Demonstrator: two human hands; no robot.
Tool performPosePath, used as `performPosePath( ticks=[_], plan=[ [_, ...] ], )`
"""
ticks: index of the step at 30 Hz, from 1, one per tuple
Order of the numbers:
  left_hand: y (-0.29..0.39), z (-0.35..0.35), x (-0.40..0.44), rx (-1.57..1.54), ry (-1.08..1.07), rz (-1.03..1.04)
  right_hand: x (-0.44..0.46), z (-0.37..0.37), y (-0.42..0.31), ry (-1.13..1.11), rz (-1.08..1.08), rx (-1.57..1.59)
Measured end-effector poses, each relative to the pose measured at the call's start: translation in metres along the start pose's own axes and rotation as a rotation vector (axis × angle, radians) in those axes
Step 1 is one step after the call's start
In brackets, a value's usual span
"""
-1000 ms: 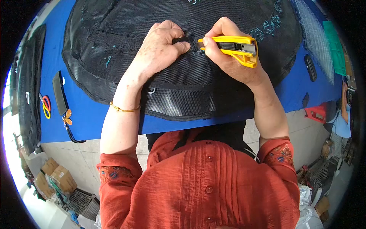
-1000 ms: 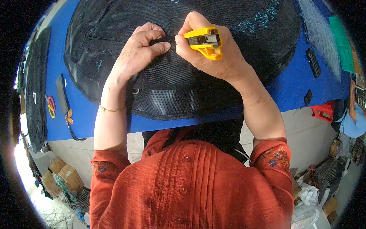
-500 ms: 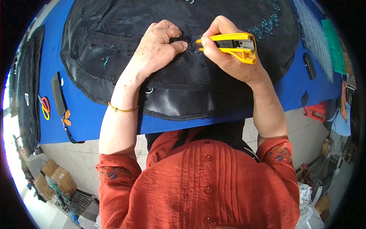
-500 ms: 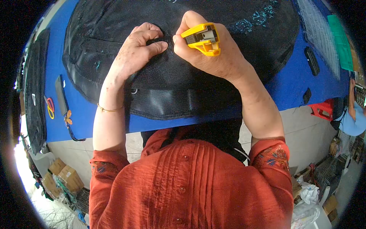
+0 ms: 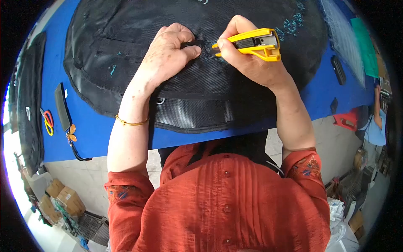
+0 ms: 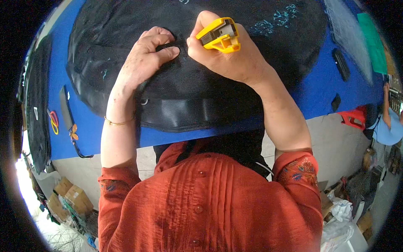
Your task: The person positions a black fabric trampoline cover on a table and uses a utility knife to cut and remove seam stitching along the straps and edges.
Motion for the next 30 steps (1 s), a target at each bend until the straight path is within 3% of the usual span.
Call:
performPosePath(
  ticks=[9,16,20,22,23,27,28,29,30],
  plan=[
    [0.001,-0.001,-0.001,0.028,0.009,0.051,-0.002,0.002,0.001,-0.032,0.050,-0.056],
    [0.002,-0.001,0.000,0.013,0.050,0.089,-0.003,0.005,-0.009,-0.010,-0.175,-0.180],
    [0.007,-0.003,-0.001,0.002,0.107,0.110,-0.001,0.007,-0.010,-0.054,-0.164,-0.175],
    [0.010,-0.005,-0.002,-0.002,0.152,0.117,-0.001,0.007,-0.017,-0.047,-0.283,-0.237],
    [0.013,-0.007,-0.002,0.053,0.189,0.151,-0.001,0.005,-0.004,-0.080,-0.050,-0.109],
    [0.026,-0.012,-0.005,0.224,0.239,0.239,-0.002,0.001,0.001,-0.071,0.012,-0.069],
    [0.030,-0.013,-0.007,0.224,0.240,0.240,-0.003,0.001,0.013,-0.066,0.189,0.049],
    [0.025,-0.011,-0.006,0.208,0.188,0.125,-0.007,0.002,0.025,-0.061,0.367,0.168],
    [0.018,-0.008,-0.006,0.191,0.135,0.008,-0.007,0.001,0.025,-0.060,0.366,0.169]
  ],
)
Point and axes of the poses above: each hand's wrist, its own x-axis towards the middle knuckle, its own z-axis out of the palm, y = z × x, the point moved 9 cm from there along x, towards the middle knuckle, and after that the axes turned 13 degrees about y, right-handed, at the moved point
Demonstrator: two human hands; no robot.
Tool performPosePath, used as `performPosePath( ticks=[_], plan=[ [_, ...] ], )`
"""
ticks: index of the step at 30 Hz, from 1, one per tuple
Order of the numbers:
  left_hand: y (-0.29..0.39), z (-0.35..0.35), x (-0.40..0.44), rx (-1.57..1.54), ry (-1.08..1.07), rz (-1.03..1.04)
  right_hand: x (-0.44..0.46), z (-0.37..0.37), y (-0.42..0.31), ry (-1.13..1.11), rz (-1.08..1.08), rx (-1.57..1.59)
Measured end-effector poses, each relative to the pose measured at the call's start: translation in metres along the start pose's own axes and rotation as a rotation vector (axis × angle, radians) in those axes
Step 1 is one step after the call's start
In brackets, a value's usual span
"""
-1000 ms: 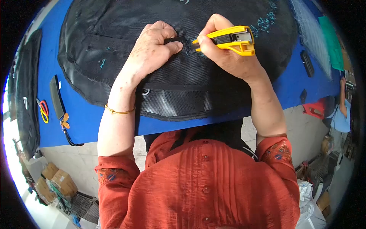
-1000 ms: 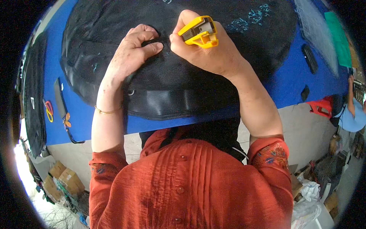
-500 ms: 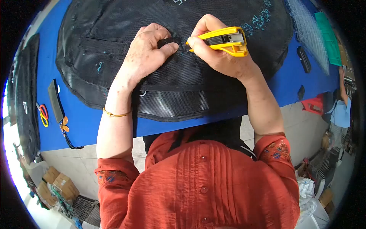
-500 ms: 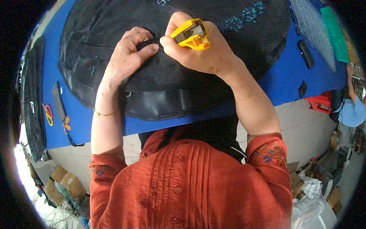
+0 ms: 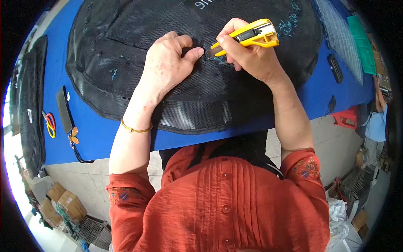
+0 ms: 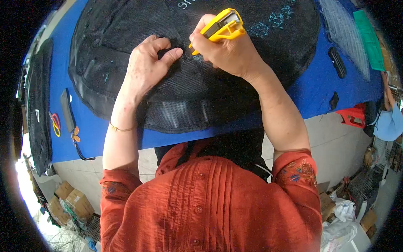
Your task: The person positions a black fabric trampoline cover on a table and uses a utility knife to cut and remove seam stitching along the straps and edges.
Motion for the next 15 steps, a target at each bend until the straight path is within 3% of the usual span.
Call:
performPosePath(
  ticks=[2,15],
  plan=[
    [0.0001,-0.0005,0.0008,-0.017,-0.026,-0.003,0.0012,-0.0005,0.0076,-0.003,0.078,0.027],
    [0.0027,0.0061,-0.0005,-0.022,-0.100,0.165,0.0026,0.0006,0.0094,-0.001,0.047,0.021]
  ],
)
Point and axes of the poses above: each hand's wrist, its own x-axis towards the middle knuckle, its own z-axis out of the palm, y = z × x, the point moved 9 cm from there along x, towards the middle knuckle, and after that the axes turned 13 degrees about y, right-handed, at the moved point
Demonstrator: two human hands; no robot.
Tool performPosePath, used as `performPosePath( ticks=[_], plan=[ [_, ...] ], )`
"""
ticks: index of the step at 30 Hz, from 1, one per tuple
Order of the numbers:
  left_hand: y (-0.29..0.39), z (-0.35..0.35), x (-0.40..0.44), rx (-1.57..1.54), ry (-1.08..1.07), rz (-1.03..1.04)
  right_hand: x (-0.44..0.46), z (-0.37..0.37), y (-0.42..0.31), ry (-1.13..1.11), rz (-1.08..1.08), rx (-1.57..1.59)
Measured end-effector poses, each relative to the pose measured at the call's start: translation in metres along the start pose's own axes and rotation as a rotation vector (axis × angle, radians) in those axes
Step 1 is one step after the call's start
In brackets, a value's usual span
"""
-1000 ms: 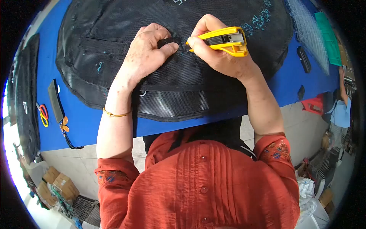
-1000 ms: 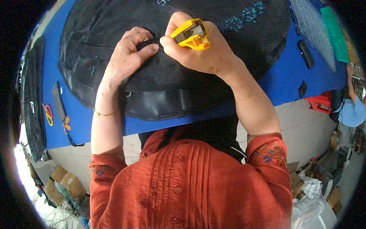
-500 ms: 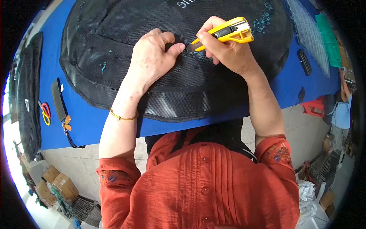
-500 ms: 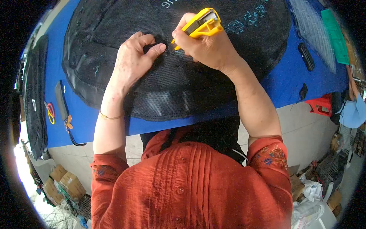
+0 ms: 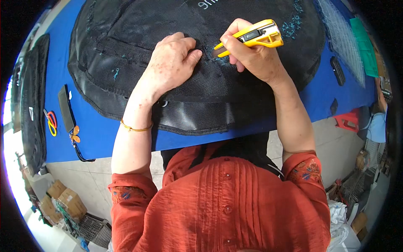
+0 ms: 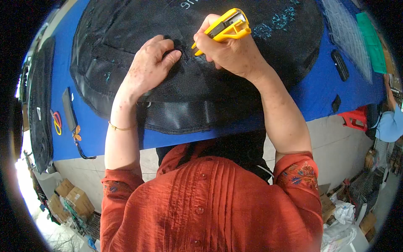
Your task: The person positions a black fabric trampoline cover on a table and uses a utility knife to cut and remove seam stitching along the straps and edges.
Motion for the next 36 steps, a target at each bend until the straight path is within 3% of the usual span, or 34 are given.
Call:
performPosePath(
  ticks=[5,10,14,16,36],
  plan=[
    [-0.001,0.001,0.001,0.001,-0.018,0.012,0.001,-0.004,-0.003,0.063,0.056,0.108],
    [-0.004,0.004,0.002,0.007,-0.051,0.007,-0.002,0.000,-0.014,0.096,-0.079,0.060],
    [-0.003,0.004,0.002,0.002,-0.045,0.018,-0.005,0.005,-0.010,0.072,-0.029,0.056],
    [-0.002,0.003,0.002,0.002,-0.048,0.017,-0.004,0.006,-0.014,0.107,-0.141,-0.004],
    [-0.007,0.006,0.001,-0.005,-0.036,0.000,-0.009,0.010,-0.033,0.071,-0.371,-0.142]
  ],
)
Point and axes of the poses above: each hand's wrist, its own x-axis towards the middle knuckle, its own z-axis out of the palm, y = z × x, the point moved 9 cm from there along x, towards the middle knuckle, and after that the axes turned 13 degrees about y, right-handed, at the moved point
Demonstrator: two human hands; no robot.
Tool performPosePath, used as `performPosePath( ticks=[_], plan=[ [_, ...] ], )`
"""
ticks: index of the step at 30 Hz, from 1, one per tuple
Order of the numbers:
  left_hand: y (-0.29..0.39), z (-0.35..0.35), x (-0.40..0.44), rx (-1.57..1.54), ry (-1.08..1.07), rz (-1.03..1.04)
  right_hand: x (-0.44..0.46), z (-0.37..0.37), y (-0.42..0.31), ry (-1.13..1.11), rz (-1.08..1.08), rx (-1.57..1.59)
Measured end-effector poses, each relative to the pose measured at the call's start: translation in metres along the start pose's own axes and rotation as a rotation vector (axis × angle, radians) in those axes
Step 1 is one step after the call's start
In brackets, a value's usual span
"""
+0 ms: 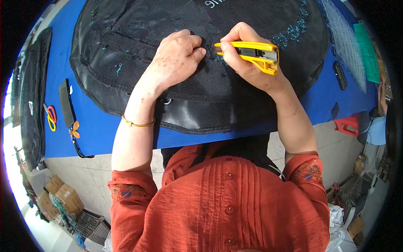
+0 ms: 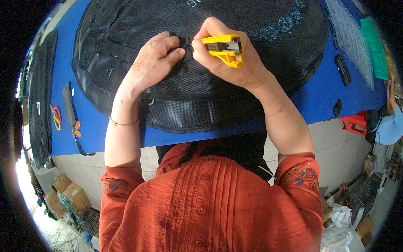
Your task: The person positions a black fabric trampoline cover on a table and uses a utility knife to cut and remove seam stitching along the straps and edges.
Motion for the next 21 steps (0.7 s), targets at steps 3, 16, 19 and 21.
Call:
performPosePath(
  ticks=[3,16,19,21],
  plan=[
    [0.000,0.000,0.001,0.004,-0.002,0.010,-0.001,-0.001,-0.001,-0.008,-0.006,-0.014],
    [-0.001,0.001,0.000,0.001,-0.012,-0.005,0.002,-0.002,0.000,-0.071,0.045,-0.048],
    [0.001,0.002,0.000,0.020,-0.026,0.017,0.005,-0.007,-0.007,-0.064,-0.121,-0.071],
    [0.000,0.001,-0.001,-0.007,-0.015,-0.010,0.003,-0.010,0.010,-0.091,0.120,0.022]
  ],
)
Point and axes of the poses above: each hand's wrist, its own x-axis towards the middle knuckle, its own z-axis out of the palm, y = z × x, the point moved 9 cm from there along x, towards the middle knuckle, and after that the axes turned 13 degrees about y, right-handed, at the moved point
